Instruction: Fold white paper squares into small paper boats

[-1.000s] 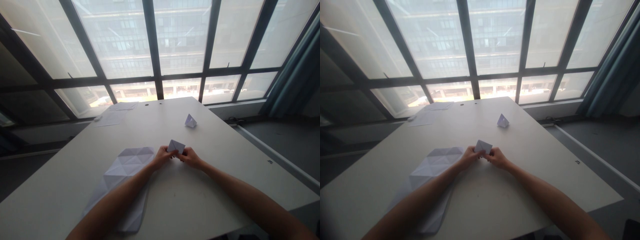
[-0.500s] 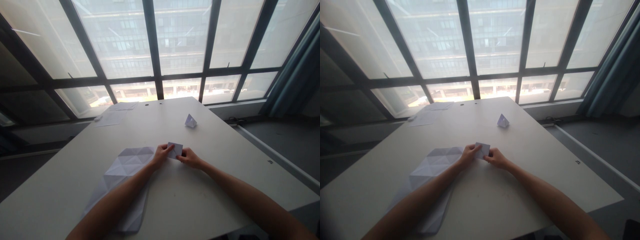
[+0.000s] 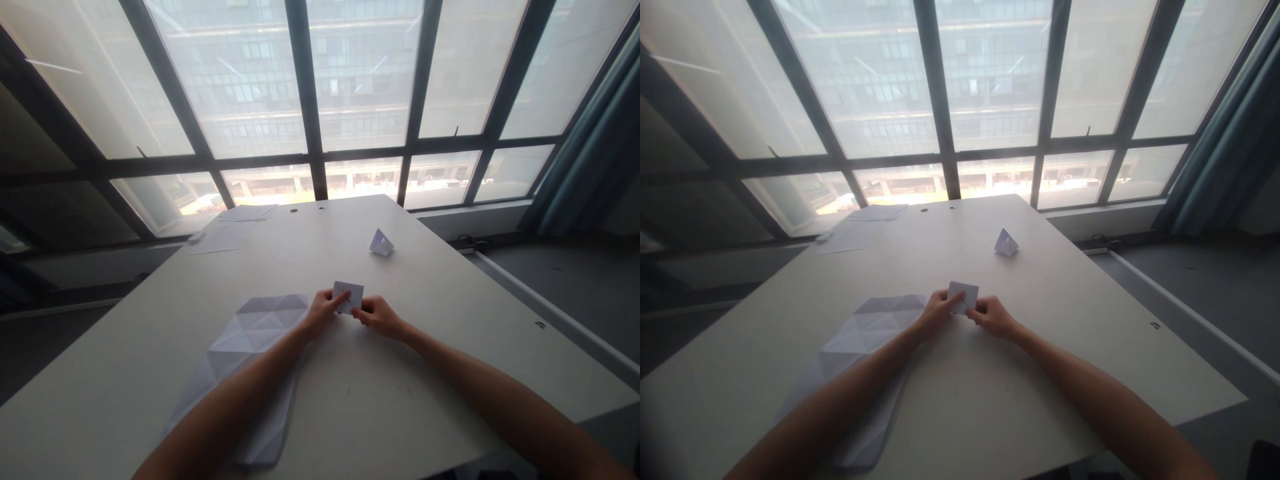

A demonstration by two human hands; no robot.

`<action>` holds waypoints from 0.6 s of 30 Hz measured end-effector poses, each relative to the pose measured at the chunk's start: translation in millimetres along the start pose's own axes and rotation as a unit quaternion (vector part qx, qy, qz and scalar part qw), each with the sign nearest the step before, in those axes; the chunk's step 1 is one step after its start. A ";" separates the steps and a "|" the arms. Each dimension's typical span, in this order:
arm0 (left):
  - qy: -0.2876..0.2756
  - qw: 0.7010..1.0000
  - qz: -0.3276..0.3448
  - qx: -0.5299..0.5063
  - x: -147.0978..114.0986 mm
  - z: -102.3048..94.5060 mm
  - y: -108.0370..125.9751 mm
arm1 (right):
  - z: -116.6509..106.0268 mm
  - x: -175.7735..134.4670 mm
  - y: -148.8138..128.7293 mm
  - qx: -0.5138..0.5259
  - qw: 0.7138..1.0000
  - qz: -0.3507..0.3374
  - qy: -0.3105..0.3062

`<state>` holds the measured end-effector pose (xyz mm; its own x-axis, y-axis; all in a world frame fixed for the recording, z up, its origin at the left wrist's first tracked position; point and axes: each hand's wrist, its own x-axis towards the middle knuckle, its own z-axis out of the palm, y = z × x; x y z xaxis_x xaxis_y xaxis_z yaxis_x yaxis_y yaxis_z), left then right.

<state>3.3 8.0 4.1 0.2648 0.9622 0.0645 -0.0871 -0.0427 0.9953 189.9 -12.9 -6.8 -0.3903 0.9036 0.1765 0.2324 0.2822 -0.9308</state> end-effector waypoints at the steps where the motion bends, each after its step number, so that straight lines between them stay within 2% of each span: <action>1: -0.002 1.000 0.003 0.009 0.1 0.0 -0.3 | -0.4 -0.3 -1.0 0.000 1.000 -0.002 0.003; 6: 0.001 1.000 0.011 0.028 0.9 -0.4 -0.5 | -0.9 -1.4 -2.8 0.012 1.000 -0.007 0.007; 12: -0.061 0.996 0.010 0.057 -2.5 -1.2 4.4 | -0.5 -0.2 0.3 0.040 0.999 0.012 -0.031; 18: -0.095 0.991 0.006 0.098 -9.2 2.7 14.1 | -3.8 -1.3 -8.3 0.050 0.998 0.021 0.021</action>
<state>2.2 -2.2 17.7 0.4422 0.8941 0.0708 0.0921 -0.1238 0.9880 191.8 -15.2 1.9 -0.3433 0.9273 0.1491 0.1569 0.2131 -0.9643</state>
